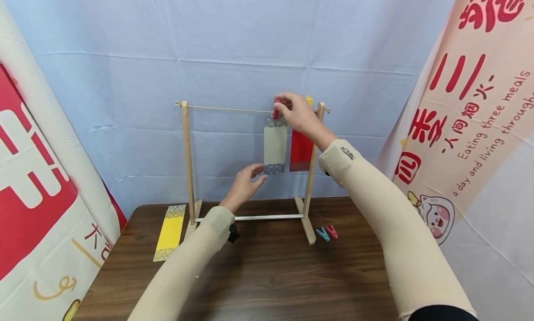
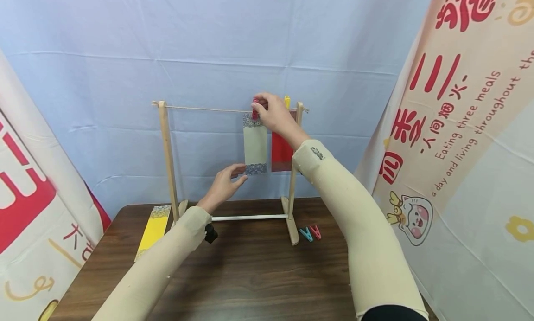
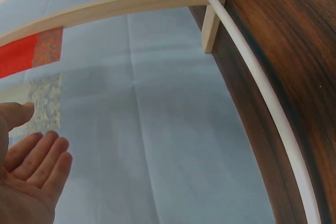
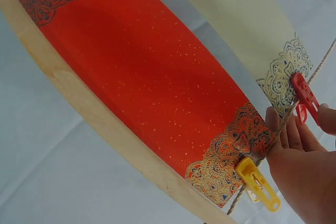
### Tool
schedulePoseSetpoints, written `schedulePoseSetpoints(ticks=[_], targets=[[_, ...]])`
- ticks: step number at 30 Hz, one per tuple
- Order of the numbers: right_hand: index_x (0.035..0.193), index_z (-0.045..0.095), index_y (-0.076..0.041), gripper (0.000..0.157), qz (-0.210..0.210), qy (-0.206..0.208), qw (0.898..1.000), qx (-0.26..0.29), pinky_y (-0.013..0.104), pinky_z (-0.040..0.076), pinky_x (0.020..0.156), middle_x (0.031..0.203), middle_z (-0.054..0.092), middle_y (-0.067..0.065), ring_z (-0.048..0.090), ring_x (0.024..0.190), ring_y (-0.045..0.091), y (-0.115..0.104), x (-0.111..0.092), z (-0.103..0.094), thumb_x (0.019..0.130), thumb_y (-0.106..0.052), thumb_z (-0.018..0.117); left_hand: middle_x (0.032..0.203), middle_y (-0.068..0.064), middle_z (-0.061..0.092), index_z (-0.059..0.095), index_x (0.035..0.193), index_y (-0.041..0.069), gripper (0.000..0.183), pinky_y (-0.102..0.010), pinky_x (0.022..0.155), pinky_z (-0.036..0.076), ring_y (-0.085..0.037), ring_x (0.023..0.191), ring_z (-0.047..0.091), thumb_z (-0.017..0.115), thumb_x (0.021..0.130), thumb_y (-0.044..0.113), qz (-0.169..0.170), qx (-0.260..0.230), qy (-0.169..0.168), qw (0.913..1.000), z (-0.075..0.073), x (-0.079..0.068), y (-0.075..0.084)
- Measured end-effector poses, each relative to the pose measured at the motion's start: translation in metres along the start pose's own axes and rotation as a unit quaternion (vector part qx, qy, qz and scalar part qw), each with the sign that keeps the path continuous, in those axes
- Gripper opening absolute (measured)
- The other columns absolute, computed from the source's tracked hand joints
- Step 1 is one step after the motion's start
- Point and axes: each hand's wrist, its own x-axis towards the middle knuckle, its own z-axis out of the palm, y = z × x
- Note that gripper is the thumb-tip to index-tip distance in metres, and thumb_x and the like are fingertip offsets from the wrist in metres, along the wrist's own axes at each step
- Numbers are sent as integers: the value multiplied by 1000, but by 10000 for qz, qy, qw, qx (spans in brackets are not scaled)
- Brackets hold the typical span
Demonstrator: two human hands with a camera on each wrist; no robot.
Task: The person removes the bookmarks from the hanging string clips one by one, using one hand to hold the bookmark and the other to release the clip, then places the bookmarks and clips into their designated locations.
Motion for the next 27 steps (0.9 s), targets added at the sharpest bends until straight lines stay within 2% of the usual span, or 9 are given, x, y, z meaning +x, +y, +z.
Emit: schedulePoseSetpoints(ticks=[7, 11, 18, 22, 27], targets=[[147, 63, -3, 40, 47, 55, 9999, 146, 46, 51, 107, 133, 70, 16, 65, 121, 30, 2, -1, -2, 113, -23, 60, 138, -14, 70, 60, 149, 5, 47, -42, 112, 53, -30, 129, 67, 71, 107, 23, -76, 72, -24, 9999, 3, 0, -1], [146, 64, -4, 39, 93, 29, 9998, 152, 46, 51, 107, 134, 70, 15, 65, 121, 29, 4, 0, -4, 112, -24, 60, 132, -14, 73, 60, 147, 5, 45, -44, 110, 54, -33, 125, 69, 71, 107, 21, -49, 8, -31, 10000, 3, 1, -1], [142, 65, -3, 38, 7, -29, 9998, 220, 45, 52, 105, 133, 71, 15, 65, 119, 28, 5, 0, -6, 111, -24, 63, 125, -15, 74, 63, 132, 6, 30, -52, 107, 55, -34, 120, 71, 72, 106, 17, 36, -146, 44, 9999, 4, 0, 0], [138, 66, -1, 35, -60, -39, 9996, 286, 44, 52, 103, 129, 72, 14, 66, 116, 27, 7, -1, -6, 110, -23, 65, 119, -12, 75, 60, 123, 9, 22, -48, 103, 58, -31, 115, 73, 72, 105, 14, 15, -121, 40, 9999, 5, -1, 1], [136, 67, 0, 34, -126, -4, 9993, 346, 43, 52, 102, 126, 73, 14, 66, 114, 27, 11, -2, -5, 110, -23, 66, 115, -10, 75, 60, 119, 10, 19, -44, 97, 60, -28, 108, 74, 72, 106, 14, -8, -107, 37, 9999, 8, -3, 2]])
